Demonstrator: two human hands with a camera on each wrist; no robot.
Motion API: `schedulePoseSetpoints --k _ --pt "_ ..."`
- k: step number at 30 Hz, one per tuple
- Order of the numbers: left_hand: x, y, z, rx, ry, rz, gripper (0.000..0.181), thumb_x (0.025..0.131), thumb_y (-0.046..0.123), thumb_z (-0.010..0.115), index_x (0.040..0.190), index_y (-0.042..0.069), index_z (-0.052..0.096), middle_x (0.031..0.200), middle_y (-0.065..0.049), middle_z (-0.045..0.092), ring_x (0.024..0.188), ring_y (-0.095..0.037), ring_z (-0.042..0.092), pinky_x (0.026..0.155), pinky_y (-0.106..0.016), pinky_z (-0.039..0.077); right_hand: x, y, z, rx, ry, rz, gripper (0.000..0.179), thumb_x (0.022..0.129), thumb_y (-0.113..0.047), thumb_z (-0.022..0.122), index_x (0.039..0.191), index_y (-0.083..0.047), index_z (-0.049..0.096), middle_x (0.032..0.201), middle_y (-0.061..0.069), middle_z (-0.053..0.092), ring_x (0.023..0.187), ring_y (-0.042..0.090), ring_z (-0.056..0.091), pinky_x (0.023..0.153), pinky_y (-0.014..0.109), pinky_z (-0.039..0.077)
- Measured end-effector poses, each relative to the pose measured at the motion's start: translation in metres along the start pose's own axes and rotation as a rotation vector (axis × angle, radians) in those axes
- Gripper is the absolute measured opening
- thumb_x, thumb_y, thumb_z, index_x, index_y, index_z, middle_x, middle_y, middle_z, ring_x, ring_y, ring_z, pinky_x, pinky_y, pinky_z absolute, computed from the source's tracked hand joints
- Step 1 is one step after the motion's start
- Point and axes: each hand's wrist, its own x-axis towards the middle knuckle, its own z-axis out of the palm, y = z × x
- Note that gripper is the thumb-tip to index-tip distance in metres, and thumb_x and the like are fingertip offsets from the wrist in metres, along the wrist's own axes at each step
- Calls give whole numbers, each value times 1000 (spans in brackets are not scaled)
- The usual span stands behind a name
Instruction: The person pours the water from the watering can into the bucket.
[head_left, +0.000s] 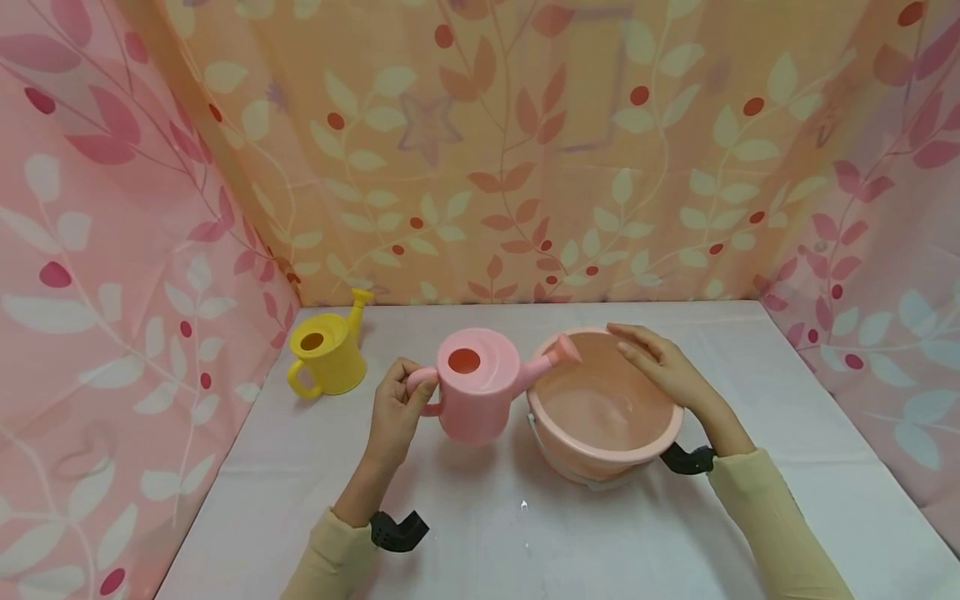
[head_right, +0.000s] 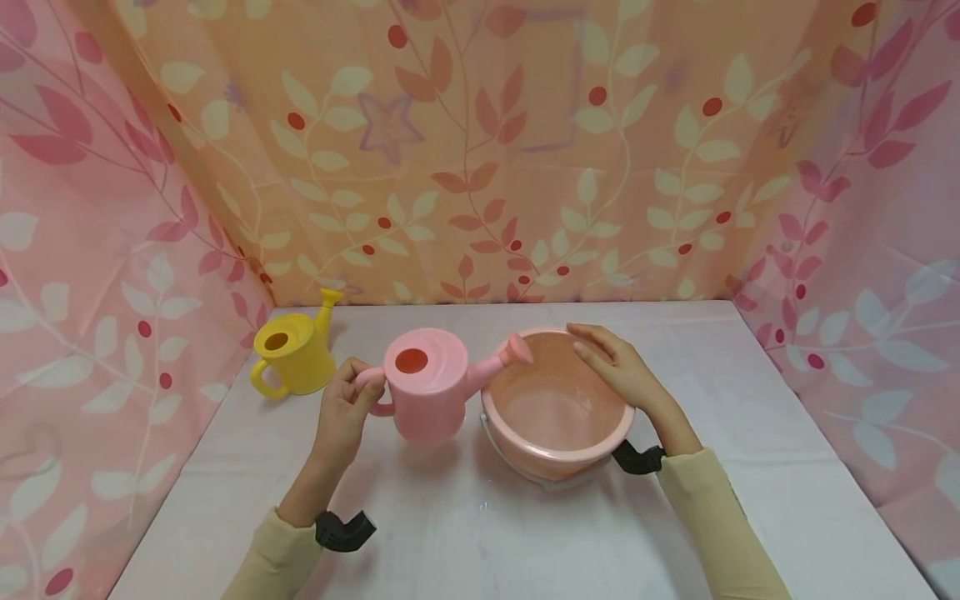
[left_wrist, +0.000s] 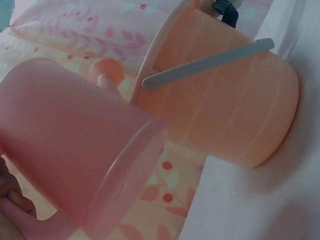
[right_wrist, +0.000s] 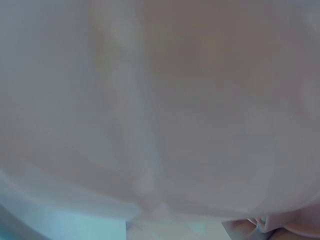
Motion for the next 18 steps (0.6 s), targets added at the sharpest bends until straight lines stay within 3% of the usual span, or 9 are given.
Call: schedulePoseSetpoints --k 5,9,12,18 --pt "2 0 0 8 -10 15 22 88 12 62 95 -2 46 86 0 58 80 -11 58 65 -32 56 0 0 0 0 -3 4 39 97 -14 48 134 1 45 137 18 45 130 33 38 101 50 34" --pt "4 1 0 12 -23 27 20 89 11 62 94 -1 46 86 0 59 79 -10 58 63 -32 56 0 1 0 1 0 6 39 97 -15 48 134 0 45 137 17 45 130 31 37 101 50 33" --pt "6 2 -1 18 -35 30 20 88 11 62 94 -1 47 86 0 59 79 -10 58 62 -32 56 0 3 0 -12 3 2 39 97 -15 49 133 -1 46 137 16 46 130 30 38 102 43 35" --pt "9 9 0 62 -53 21 22 88 13 62 96 -1 47 86 -1 58 79 -13 57 64 -31 56 1 5 -1 -10 6 -7 39 97 -16 49 133 -2 46 137 16 47 130 29 38 92 6 31"
